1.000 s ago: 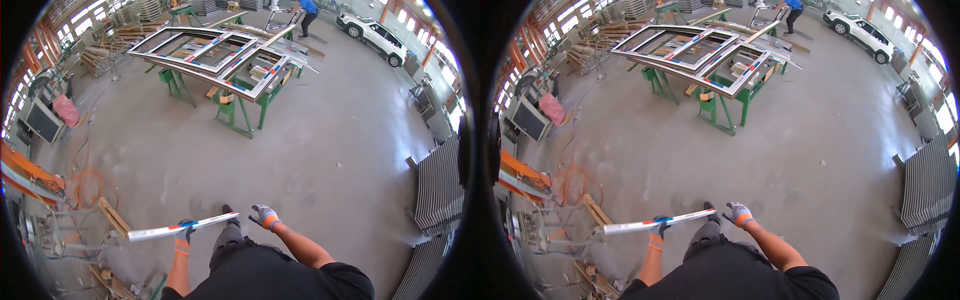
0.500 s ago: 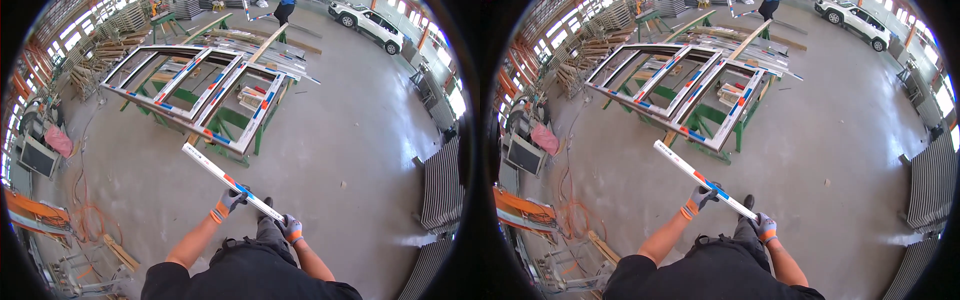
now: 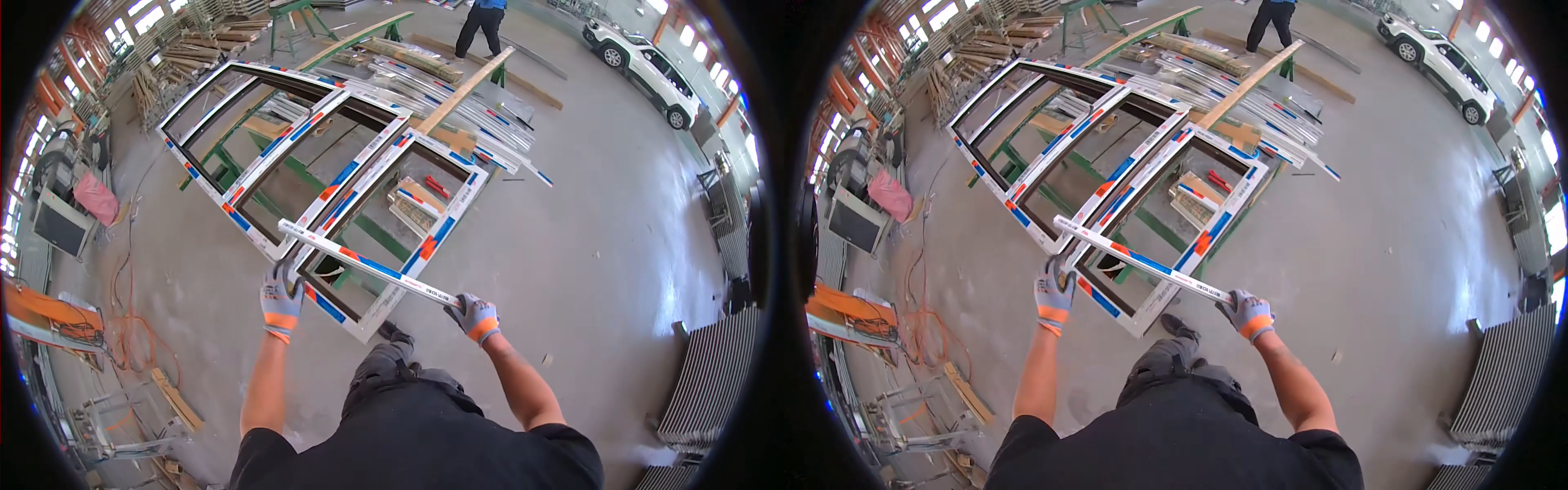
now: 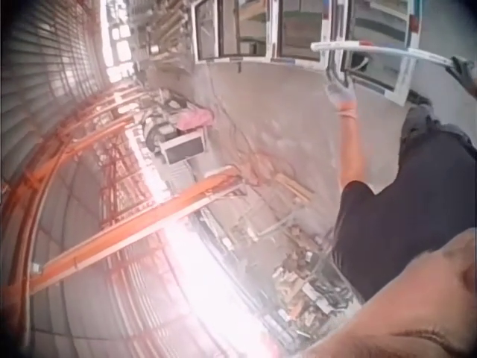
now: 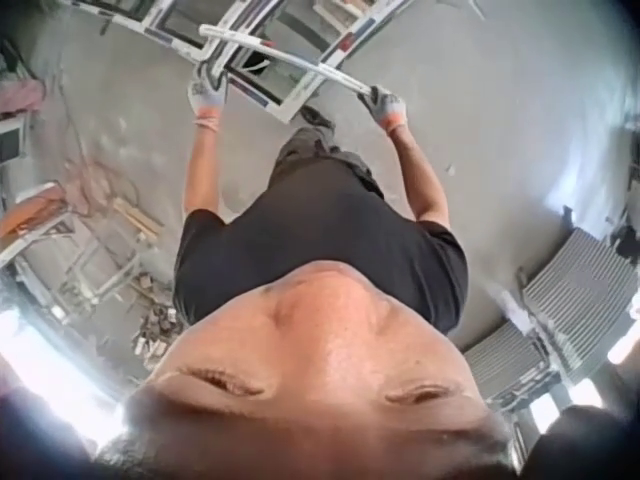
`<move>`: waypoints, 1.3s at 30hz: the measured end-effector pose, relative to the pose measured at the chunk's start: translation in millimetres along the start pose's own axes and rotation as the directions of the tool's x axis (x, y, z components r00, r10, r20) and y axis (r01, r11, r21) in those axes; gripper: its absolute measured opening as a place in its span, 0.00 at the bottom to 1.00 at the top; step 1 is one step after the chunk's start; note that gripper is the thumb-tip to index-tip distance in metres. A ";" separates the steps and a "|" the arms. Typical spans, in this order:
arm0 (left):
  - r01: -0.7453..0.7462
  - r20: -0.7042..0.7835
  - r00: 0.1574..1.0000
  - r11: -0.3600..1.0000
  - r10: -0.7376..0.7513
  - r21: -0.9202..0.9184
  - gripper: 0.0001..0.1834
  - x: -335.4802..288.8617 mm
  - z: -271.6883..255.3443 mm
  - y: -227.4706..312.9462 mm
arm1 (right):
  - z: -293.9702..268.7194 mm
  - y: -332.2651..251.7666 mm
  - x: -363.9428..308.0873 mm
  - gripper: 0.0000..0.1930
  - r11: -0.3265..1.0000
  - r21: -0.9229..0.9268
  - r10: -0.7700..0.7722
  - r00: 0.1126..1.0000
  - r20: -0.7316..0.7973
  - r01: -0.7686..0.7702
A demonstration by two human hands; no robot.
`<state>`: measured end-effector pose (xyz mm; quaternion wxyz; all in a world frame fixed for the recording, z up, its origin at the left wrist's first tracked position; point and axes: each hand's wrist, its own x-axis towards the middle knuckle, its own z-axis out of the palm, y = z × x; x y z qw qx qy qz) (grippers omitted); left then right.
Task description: Cutting profile strips using a miter saw and fitting them onto window frames.
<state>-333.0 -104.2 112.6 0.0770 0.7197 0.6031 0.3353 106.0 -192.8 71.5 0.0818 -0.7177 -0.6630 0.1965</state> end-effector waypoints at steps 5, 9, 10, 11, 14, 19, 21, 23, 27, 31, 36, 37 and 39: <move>-0.243 0.085 0.970 0.861 0.229 0.446 0.35 101.2 7.3 -31.2 | -45.3 -27.9 127.6 0.19 0.969 -0.108 -0.220 0.974 0.044 0.224; -0.279 0.279 0.948 0.827 0.154 0.489 0.33 119.5 46.5 -92.4 | -73.1 -42.3 221.3 0.18 0.885 -0.243 -0.372 0.918 0.140 0.396; -0.270 0.279 0.949 0.828 0.144 0.491 0.33 121.5 54.2 -100.6 | -78.6 -44.6 251.2 0.18 0.837 -0.304 -0.427 0.891 0.156 0.455; -0.208 0.320 0.946 0.853 0.051 0.479 0.32 121.8 60.9 -108.3 | -76.1 -40.7 282.7 0.19 0.802 -0.289 -0.505 0.852 0.139 0.522; -0.089 0.325 0.942 0.875 -0.081 0.477 0.27 144.2 75.0 -93.6 | -68.3 -17.1 387.2 0.21 0.594 -0.292 -0.777 0.629 0.033 0.750; 0.113 0.181 0.959 0.880 -0.218 0.461 0.21 167.0 92.9 -72.5 | -91.3 -77.7 546.1 0.19 0.454 -0.425 -0.844 0.531 0.077 0.783; 0.182 0.147 0.951 0.878 -0.271 0.443 0.19 172.6 101.3 -67.8 | -93.8 -107.5 590.0 0.19 0.389 -0.377 -0.871 0.469 0.147 0.841; 0.220 0.141 0.939 0.861 -0.315 0.458 0.20 173.7 104.3 -67.0 | -81.5 -124.9 620.0 0.19 0.349 -0.343 -0.879 0.431 0.201 0.872; 0.371 0.118 0.876 0.810 -0.468 0.454 0.17 156.3 101.3 -80.6 | -48.0 -142.4 645.1 0.21 0.255 -0.218 -0.894 0.315 0.317 0.942; 0.391 0.022 0.890 0.786 -0.456 0.478 0.14 156.2 109.7 -78.6 | -50.0 -144.7 644.8 0.23 0.273 -0.173 -0.883 0.318 0.347 0.946; 0.493 0.088 0.798 0.730 -0.596 0.474 0.16 151.6 110.3 -80.4 | -62.7 -147.5 637.8 0.22 0.262 -0.198 -0.845 0.324 0.426 0.945; 0.491 0.094 0.797 0.730 -0.597 0.476 0.16 155.4 111.4 -79.4 | -65.2 -148.3 636.1 0.22 0.260 -0.216 -0.833 0.332 0.444 0.941; 0.563 0.109 0.741 0.701 -0.662 0.438 0.16 160.1 110.3 -76.8 | -70.5 -151.4 638.4 0.22 0.291 -0.183 -0.827 0.343 0.446 0.939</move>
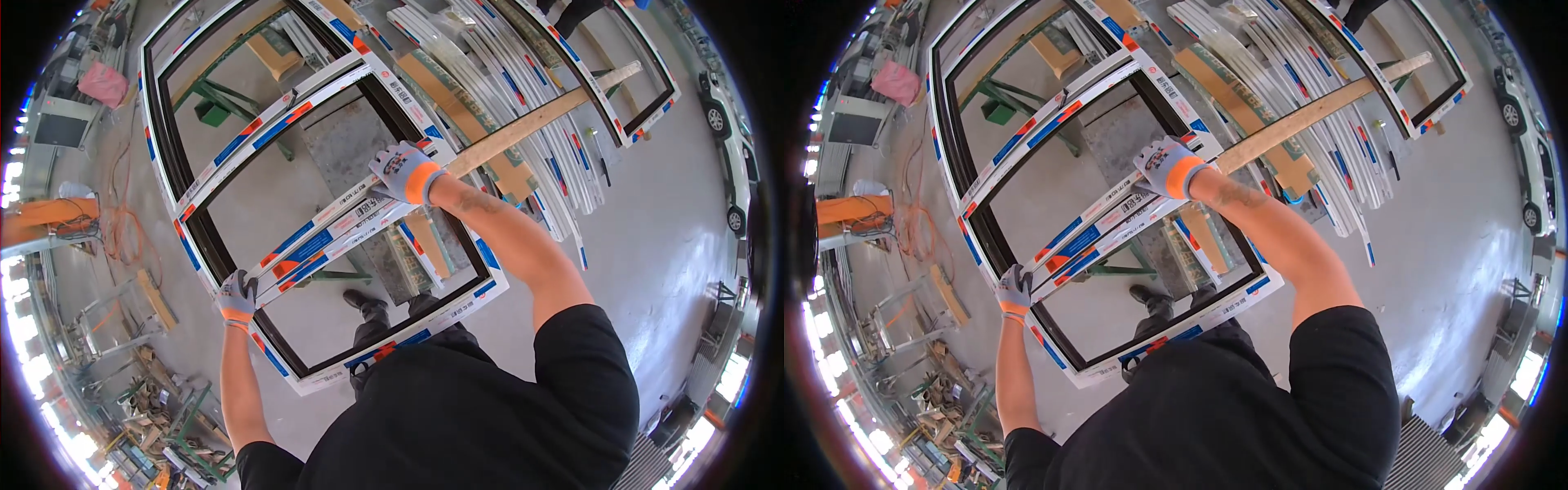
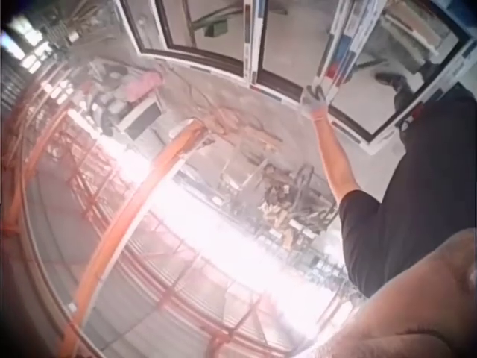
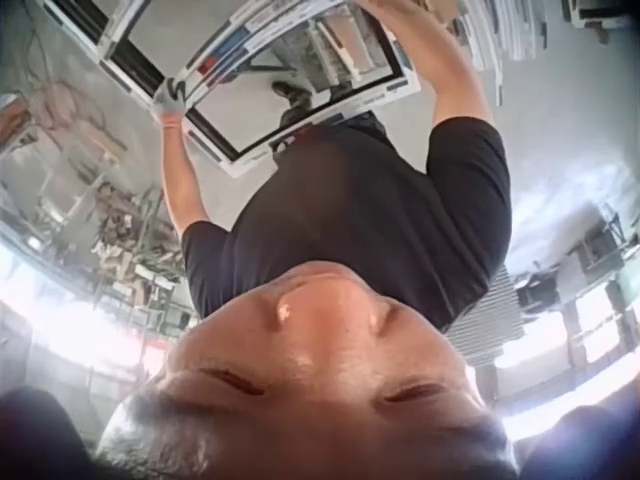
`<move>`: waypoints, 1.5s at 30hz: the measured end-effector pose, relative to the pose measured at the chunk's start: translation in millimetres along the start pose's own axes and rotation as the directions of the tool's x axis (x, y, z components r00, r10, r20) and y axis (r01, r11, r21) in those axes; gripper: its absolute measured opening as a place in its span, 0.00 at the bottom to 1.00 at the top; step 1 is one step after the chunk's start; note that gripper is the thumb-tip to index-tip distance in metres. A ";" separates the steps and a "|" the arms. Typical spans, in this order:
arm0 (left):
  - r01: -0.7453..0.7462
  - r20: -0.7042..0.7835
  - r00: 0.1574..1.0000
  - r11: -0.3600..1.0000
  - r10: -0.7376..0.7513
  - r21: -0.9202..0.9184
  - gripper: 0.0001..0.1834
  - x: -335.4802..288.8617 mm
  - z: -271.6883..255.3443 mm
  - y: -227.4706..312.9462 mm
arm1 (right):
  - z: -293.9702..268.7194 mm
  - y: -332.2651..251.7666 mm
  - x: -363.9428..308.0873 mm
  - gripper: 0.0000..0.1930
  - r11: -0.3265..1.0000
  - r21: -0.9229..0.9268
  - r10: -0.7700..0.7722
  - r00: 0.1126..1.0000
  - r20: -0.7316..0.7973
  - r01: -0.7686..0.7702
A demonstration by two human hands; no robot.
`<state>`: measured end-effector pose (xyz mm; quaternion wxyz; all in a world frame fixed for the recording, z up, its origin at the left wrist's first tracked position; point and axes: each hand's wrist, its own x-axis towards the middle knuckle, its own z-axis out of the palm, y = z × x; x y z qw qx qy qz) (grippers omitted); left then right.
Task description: Cutting profile strips using a miter saw and fitting them onto window frames.
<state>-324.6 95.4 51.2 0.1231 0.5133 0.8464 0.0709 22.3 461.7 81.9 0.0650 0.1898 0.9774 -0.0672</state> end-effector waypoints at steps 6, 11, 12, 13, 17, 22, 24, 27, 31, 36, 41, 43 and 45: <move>-0.122 -0.130 0.984 0.992 0.122 0.013 0.13 3.2 -1.0 4.7 | 17.9 5.6 6.2 0.22 0.999 0.037 0.003 0.998 -0.055 0.000; -0.159 -0.161 0.974 0.987 0.162 0.032 0.13 1.6 -6.3 3.4 | 5.3 -5.8 1.9 0.22 0.998 0.050 0.043 0.999 -0.006 -0.043; -0.131 -0.178 0.974 0.990 0.137 0.044 0.13 2.2 -3.2 7.3 | 8.0 1.5 8.6 0.22 0.998 0.044 0.043 0.999 -0.008 -0.043; -0.113 -0.184 0.975 0.992 0.121 0.055 0.14 1.3 -1.5 9.7 | 14.4 8.9 17.1 0.22 0.999 0.046 0.029 0.997 -0.077 -0.026; -0.075 -0.164 0.983 0.995 0.084 0.061 0.15 1.2 1.9 5.6 | 30.4 12.7 19.6 0.21 0.999 0.047 -0.022 0.999 -0.037 0.023; -0.053 -0.070 0.996 0.994 0.060 0.096 0.16 -2.9 8.2 -12.0 | 14.2 5.0 13.1 0.25 0.998 0.058 -0.018 0.997 0.072 0.013; -0.080 -0.070 0.994 0.993 0.086 0.090 0.15 -2.4 8.7 -10.3 | 10.8 1.1 9.0 0.36 0.999 -0.005 -0.044 0.997 0.070 0.045; -0.032 -0.053 0.998 0.997 0.035 0.064 0.15 -1.9 6.6 -7.8 | 3.9 -4.0 7.6 0.44 0.999 0.021 -0.037 0.994 0.103 0.035; -0.065 -0.045 0.997 0.996 0.067 0.058 0.13 -2.7 3.4 -8.7 | -7.4 -8.8 4.7 0.37 1.000 0.005 -0.027 0.981 0.190 0.026; -0.087 0.027 0.996 0.996 0.086 0.010 0.16 11.6 -11.0 5.5 | 39.0 -12.3 0.3 0.28 0.985 -0.164 0.047 0.999 0.025 -0.043; -0.166 0.144 0.977 0.985 0.158 0.050 0.32 -1.0 -33.6 24.5 | 21.1 -17.7 -1.4 0.25 0.997 -0.080 0.009 0.992 0.122 0.001; -0.139 0.178 0.975 0.990 0.131 0.029 0.37 0.5 -28.6 21.7 | 25.1 -13.0 -11.3 0.26 0.995 -0.091 -0.035 0.999 0.001 0.035; -0.104 0.157 0.984 0.989 0.086 0.107 0.35 -1.9 -17.6 10.8 | 36.8 -8.2 -5.2 0.28 0.991 -0.129 -0.045 0.999 -0.012 0.043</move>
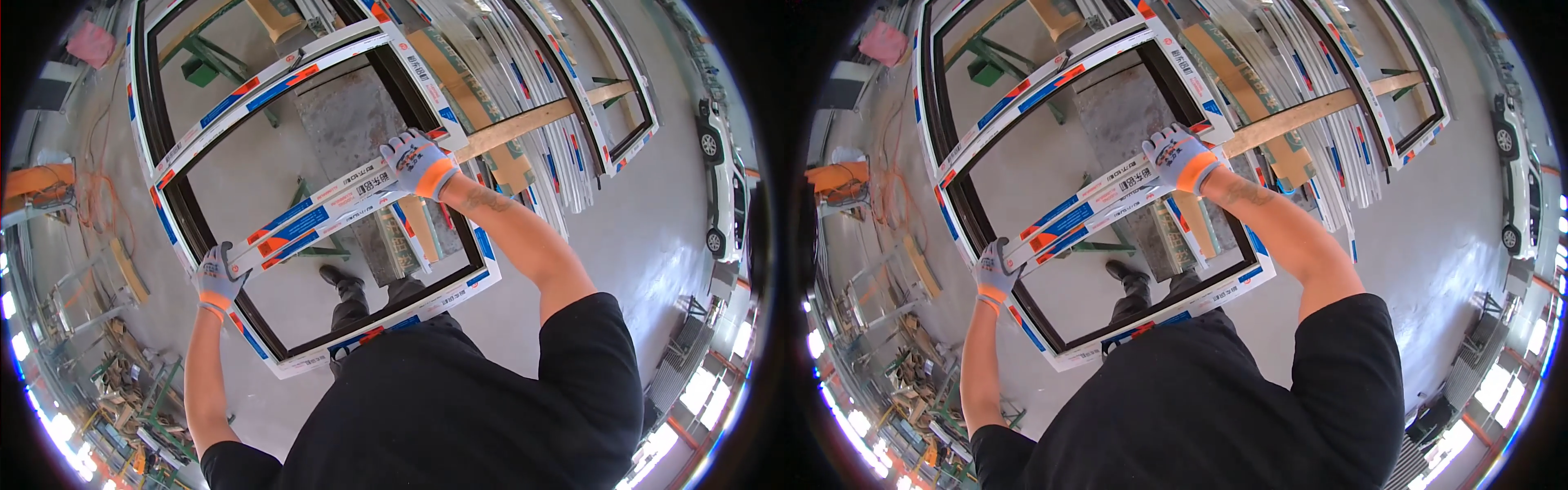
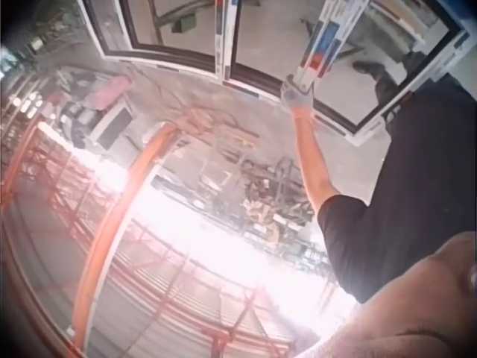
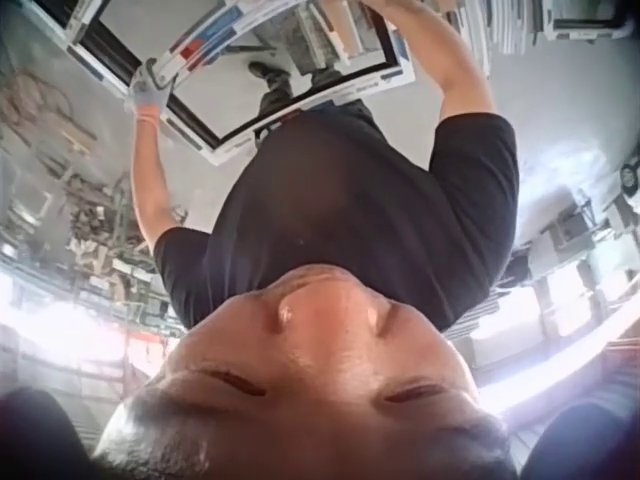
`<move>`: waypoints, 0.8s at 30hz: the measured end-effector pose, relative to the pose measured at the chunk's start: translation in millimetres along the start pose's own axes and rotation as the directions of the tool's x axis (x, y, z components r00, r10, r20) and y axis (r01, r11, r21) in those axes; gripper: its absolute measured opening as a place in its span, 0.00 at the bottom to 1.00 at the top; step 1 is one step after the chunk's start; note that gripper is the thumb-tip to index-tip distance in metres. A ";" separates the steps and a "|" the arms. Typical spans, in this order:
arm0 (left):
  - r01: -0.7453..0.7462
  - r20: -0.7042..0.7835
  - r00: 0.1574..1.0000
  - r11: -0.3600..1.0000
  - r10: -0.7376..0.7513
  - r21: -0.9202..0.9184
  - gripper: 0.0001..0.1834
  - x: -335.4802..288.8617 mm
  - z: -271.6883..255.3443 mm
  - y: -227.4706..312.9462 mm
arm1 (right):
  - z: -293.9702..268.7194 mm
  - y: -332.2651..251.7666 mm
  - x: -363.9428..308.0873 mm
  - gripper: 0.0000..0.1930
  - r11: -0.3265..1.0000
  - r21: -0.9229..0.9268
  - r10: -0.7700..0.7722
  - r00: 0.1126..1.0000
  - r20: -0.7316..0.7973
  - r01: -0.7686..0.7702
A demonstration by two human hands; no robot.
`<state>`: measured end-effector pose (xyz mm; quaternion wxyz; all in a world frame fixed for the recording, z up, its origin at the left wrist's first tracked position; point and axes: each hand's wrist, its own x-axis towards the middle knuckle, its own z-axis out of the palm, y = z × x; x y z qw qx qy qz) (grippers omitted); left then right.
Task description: Cutting profile strips using a miter saw and fitting them onto window frames.
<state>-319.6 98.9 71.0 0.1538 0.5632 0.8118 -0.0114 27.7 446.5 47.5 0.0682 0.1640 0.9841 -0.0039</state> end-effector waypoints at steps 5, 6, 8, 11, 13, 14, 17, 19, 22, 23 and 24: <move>-0.019 0.001 1.000 0.999 0.019 0.049 0.29 5.4 0.6 5.3 | -16.0 7.5 -2.5 0.43 0.983 0.090 -0.138 0.967 -0.213 0.161; 0.007 0.016 1.000 0.999 -0.008 0.051 0.29 1.6 -0.3 1.9 | -42.6 2.7 0.2 0.48 0.977 0.156 -0.102 0.966 -0.237 0.142; 0.043 0.021 0.999 0.999 -0.043 0.015 0.30 10.8 -9.4 4.4 | -86.0 10.8 2.6 0.54 0.976 0.218 0.038 0.956 -0.292 0.028; 0.032 0.056 0.998 0.999 -0.032 -0.007 0.32 2.2 -9.0 9.2 | -49.8 16.9 3.1 0.54 0.997 -0.057 0.044 0.999 -0.005 -0.044; 0.054 0.079 0.995 0.997 -0.058 0.046 0.33 1.1 -7.5 6.8 | -31.1 11.7 0.2 0.49 0.993 0.113 0.012 0.984 0.179 -0.033; 0.061 0.077 0.995 0.997 -0.064 0.045 0.33 -0.3 -7.1 6.7 | -23.7 10.5 1.2 0.49 0.993 0.112 0.005 0.984 0.177 -0.026; 0.025 0.046 0.998 0.992 -0.031 0.123 0.39 7.2 -3.0 13.0 | 4.2 18.8 2.6 0.36 0.998 -0.012 0.058 0.982 0.181 -0.056; 0.004 -0.025 1.000 0.990 -0.001 0.140 0.40 10.3 2.5 31.0 | -9.2 14.5 8.9 0.36 0.999 -0.023 0.043 0.977 0.208 -0.040; 0.028 -0.027 0.999 0.989 -0.024 0.148 0.41 8.1 8.7 35.6 | -10.4 10.1 16.6 0.32 0.999 -0.011 0.051 0.976 0.213 -0.049; 0.081 0.033 0.996 0.988 -0.086 0.131 0.41 5.9 11.2 31.0 | -14.8 7.0 21.3 0.32 0.998 0.001 0.057 0.964 0.261 -0.059; 0.045 0.015 0.999 0.990 -0.047 0.131 0.40 14.4 22.1 28.8 | 8.4 28.8 4.1 0.32 0.995 -0.095 -0.032 0.999 -0.006 0.032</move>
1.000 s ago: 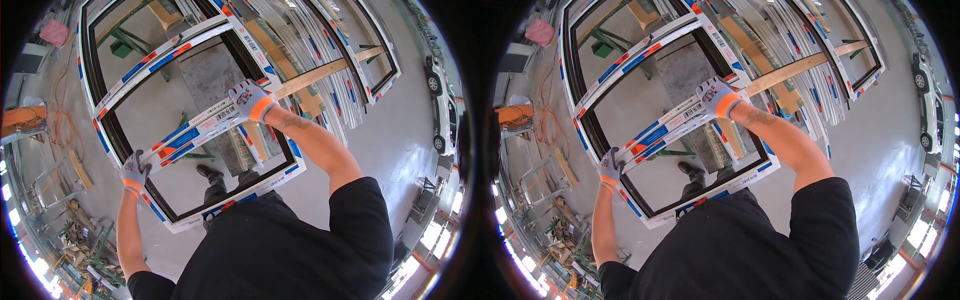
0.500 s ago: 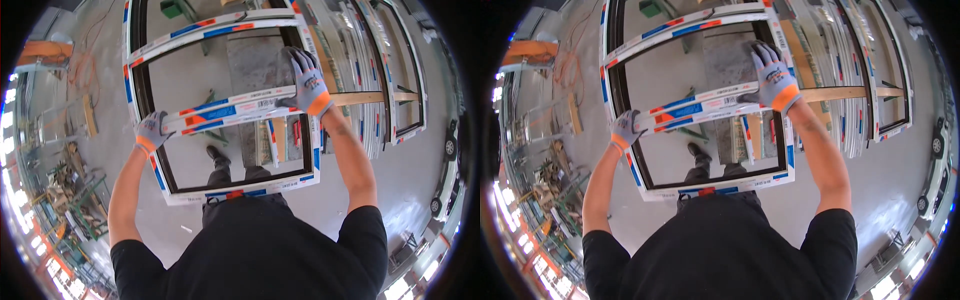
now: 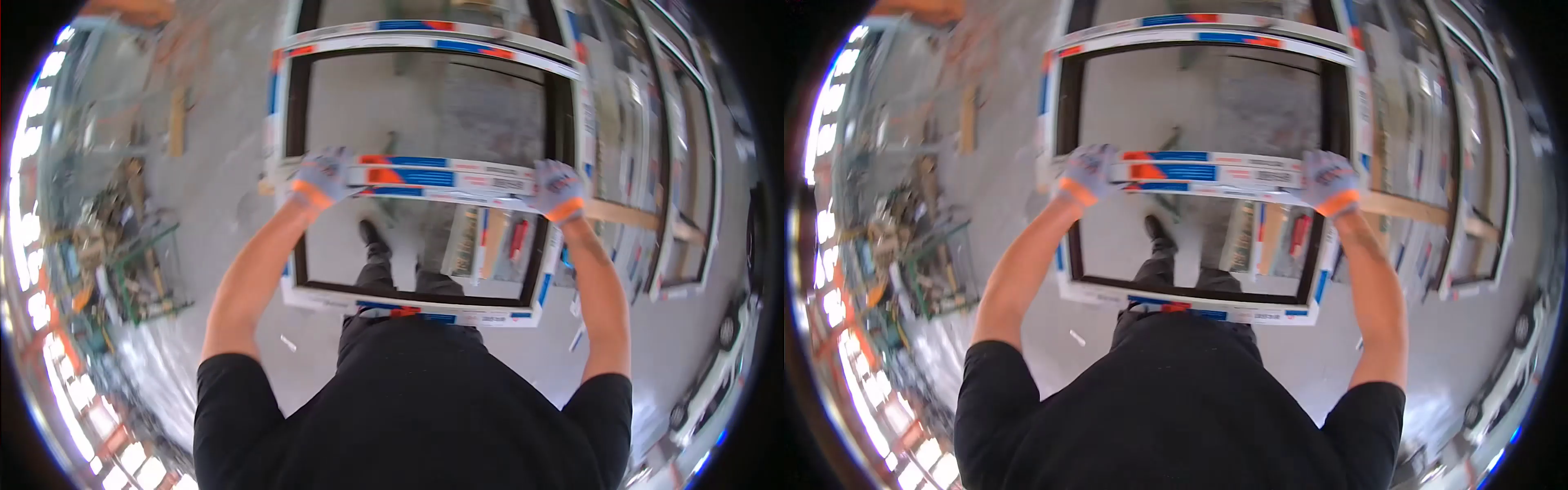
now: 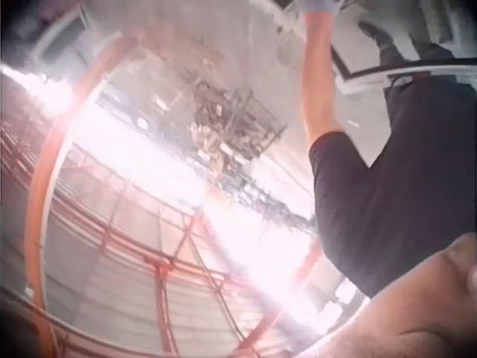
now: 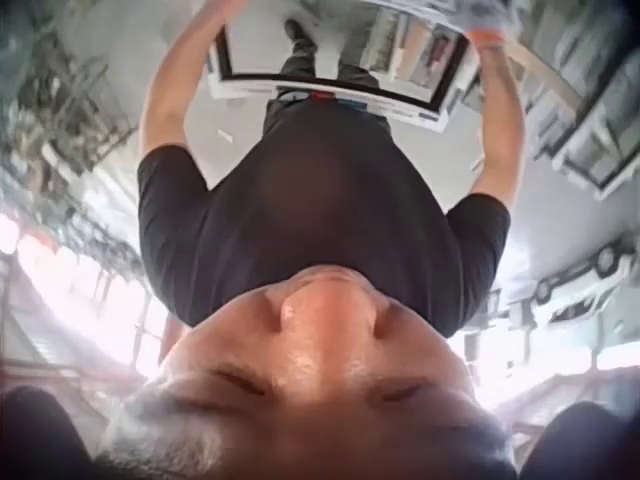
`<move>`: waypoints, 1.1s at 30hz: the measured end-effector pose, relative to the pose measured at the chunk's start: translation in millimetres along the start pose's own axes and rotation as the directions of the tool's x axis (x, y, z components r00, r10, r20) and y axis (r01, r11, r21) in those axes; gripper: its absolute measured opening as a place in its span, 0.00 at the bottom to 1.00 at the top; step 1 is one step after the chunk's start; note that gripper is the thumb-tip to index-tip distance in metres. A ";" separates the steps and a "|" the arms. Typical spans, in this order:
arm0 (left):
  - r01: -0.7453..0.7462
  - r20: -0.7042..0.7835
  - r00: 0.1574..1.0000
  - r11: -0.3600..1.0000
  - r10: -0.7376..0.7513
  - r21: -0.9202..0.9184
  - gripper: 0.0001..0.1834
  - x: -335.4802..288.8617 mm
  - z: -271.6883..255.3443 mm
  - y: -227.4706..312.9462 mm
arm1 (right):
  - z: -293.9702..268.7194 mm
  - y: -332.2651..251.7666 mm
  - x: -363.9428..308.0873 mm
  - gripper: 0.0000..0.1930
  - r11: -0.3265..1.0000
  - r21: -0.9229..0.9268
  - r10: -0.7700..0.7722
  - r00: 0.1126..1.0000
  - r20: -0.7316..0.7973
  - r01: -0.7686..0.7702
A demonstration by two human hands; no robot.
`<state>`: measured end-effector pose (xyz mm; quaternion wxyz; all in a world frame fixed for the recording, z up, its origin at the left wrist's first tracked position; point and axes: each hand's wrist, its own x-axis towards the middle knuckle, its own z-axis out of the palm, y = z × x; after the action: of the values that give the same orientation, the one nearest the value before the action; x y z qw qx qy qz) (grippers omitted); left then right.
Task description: Cutting profile strips using a miter saw and fitting them onto window frames.
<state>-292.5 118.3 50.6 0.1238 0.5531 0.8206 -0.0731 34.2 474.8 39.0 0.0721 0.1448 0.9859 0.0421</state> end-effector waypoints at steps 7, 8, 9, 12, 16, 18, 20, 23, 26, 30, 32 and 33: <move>-0.035 -0.088 0.995 0.999 0.037 0.024 0.37 1.4 3.0 6.0 | -35.6 -22.3 -4.1 0.34 0.991 0.114 0.072 0.997 0.013 -0.073; -0.034 -0.084 0.996 0.999 0.036 0.025 0.38 -1.6 2.0 5.5 | -35.1 -24.1 -1.1 0.34 0.991 0.114 0.070 0.996 0.053 -0.076; -0.015 -0.024 1.000 1.000 0.015 -0.024 0.41 -1.6 0.7 5.2 | -43.8 -28.5 3.9 0.36 0.980 0.101 0.142 0.963 0.230 -0.169; -0.019 -0.047 0.999 1.000 0.018 -0.020 0.42 -7.0 3.1 4.1 | -31.2 -27.2 -1.3 0.37 0.986 0.082 0.133 0.980 0.147 -0.146; -0.009 -0.056 0.998 1.000 0.010 0.018 0.43 -6.0 -0.4 4.9 | -21.3 -20.4 -1.8 0.37 0.984 0.092 0.138 0.977 0.163 -0.154; -0.084 -0.034 0.996 0.990 0.080 -0.111 0.42 -5.4 -7.8 3.3 | -13.6 -19.6 -3.7 0.33 0.990 0.086 0.109 0.991 0.074 -0.115; -0.085 0.089 0.991 0.981 0.101 -0.175 0.38 0.9 -38.5 -15.6 | -13.8 -21.8 0.1 0.33 0.990 0.072 0.116 0.988 0.104 -0.124; 0.080 -0.195 0.963 0.891 -0.185 -0.447 0.16 18.3 -58.6 -68.4 | -28.9 -31.7 7.0 0.33 0.983 0.119 0.129 0.989 0.077 -0.138; 0.073 -0.194 0.975 0.981 -0.108 -0.178 0.14 23.1 -31.1 -53.4 | -43.6 -19.5 -4.3 0.30 0.979 0.077 0.180 0.975 0.129 -0.191; -0.137 -0.411 0.903 0.991 0.127 0.004 0.16 9.5 29.1 -66.2 | -30.9 -22.3 6.9 0.16 0.976 0.053 0.193 0.950 0.246 -0.212; -0.086 -0.272 0.961 0.985 0.043 -0.147 0.18 -8.2 31.4 -43.1 | -19.4 -19.0 11.8 0.17 0.961 0.208 0.127 0.960 0.251 -0.182; -0.027 -0.363 0.931 0.985 -0.038 -0.173 0.17 -21.1 20.4 -31.7 | -39.4 -29.1 14.6 0.21 0.990 0.113 0.060 0.967 0.246 -0.090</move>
<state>-311.8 82.3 36.5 0.0173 0.5417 0.8341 0.1028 6.2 448.9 72.9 0.1810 0.1904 0.9643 -0.0338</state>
